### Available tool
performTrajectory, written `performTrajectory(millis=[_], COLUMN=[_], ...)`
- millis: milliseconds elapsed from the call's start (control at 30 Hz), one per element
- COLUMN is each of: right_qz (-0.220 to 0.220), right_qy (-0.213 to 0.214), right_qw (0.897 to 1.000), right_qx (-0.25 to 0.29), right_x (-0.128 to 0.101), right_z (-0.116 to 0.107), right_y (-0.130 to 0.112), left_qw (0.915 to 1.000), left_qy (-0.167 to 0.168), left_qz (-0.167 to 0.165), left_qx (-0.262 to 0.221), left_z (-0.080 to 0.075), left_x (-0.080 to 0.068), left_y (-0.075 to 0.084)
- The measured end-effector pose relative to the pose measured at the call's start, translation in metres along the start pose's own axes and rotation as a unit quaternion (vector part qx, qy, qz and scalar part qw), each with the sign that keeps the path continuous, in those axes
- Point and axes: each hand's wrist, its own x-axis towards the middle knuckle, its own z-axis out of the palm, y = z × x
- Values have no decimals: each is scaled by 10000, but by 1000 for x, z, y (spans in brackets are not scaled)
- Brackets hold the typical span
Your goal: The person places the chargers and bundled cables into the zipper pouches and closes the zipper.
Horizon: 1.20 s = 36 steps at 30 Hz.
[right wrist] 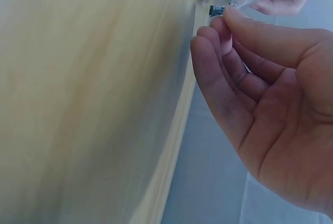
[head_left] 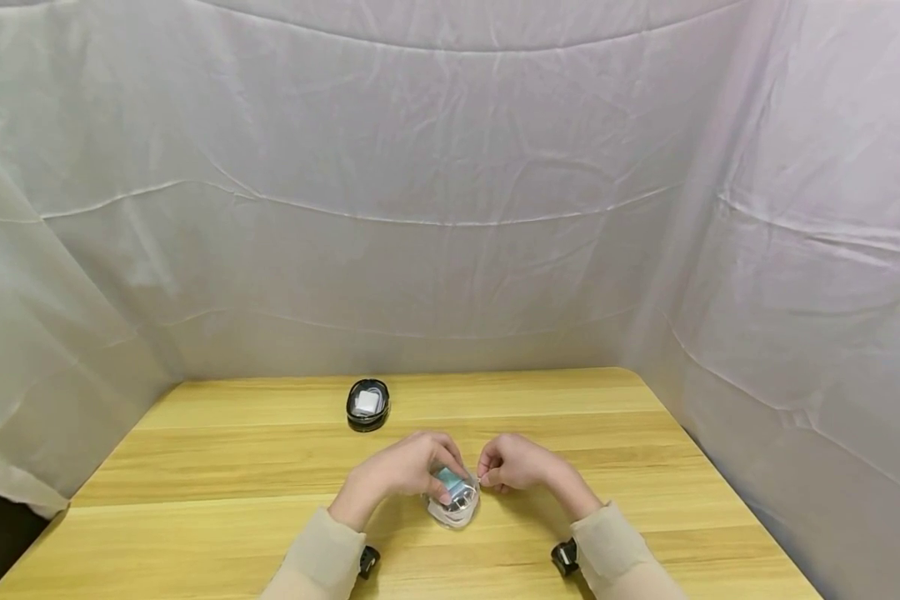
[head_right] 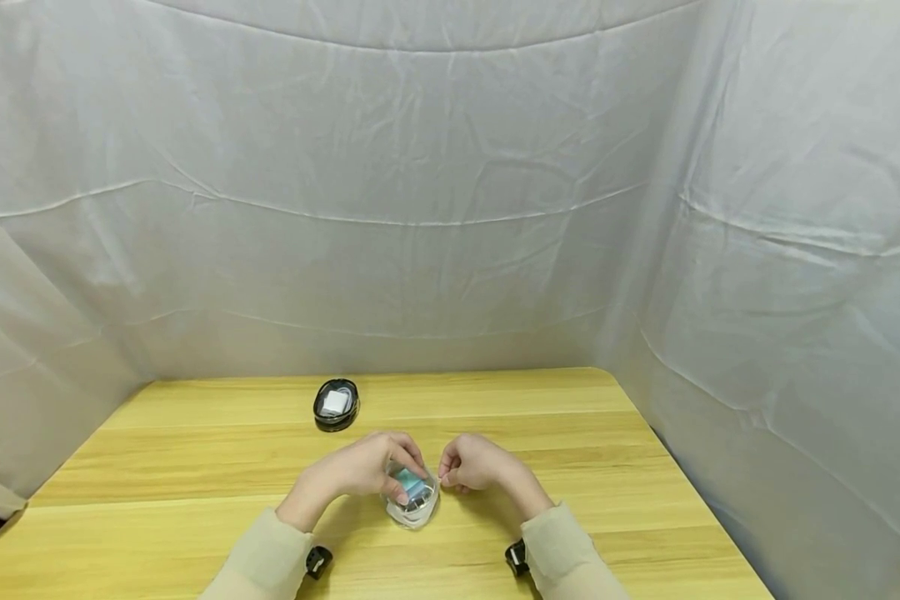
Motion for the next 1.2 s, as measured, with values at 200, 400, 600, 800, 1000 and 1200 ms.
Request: performTrajectory(millis=[200, 400, 600, 800, 1000, 1200], right_qz=[-1, 9, -165, -192, -161, -116], right_qy=[-39, -86, -213, -351, -468, -513], right_qw=[10000, 10000, 9996, 9992, 9988, 9986], right_qx=[23, 13, 20, 11, 34, 110], right_x=[0, 1, -2, -3, -3, -4], right_z=[0, 0, -3, -5, -5, -5], right_y=[0, 2, 1, 1, 2, 2], left_qw=[10000, 10000, 10000, 10000, 9999, 9999], left_qy=[32, 27, 48, 46, 54, 64], left_qz=[-6, -38, -31, -28, -57, -42], left_qx=[-2, -31, -54, -56, -93, -119], left_z=[0, 1, 1, 1, 1, 1], left_x=[0, 1, 0, 0, 0, 0], left_y=[0, -1, 0, 1, 1, 1])
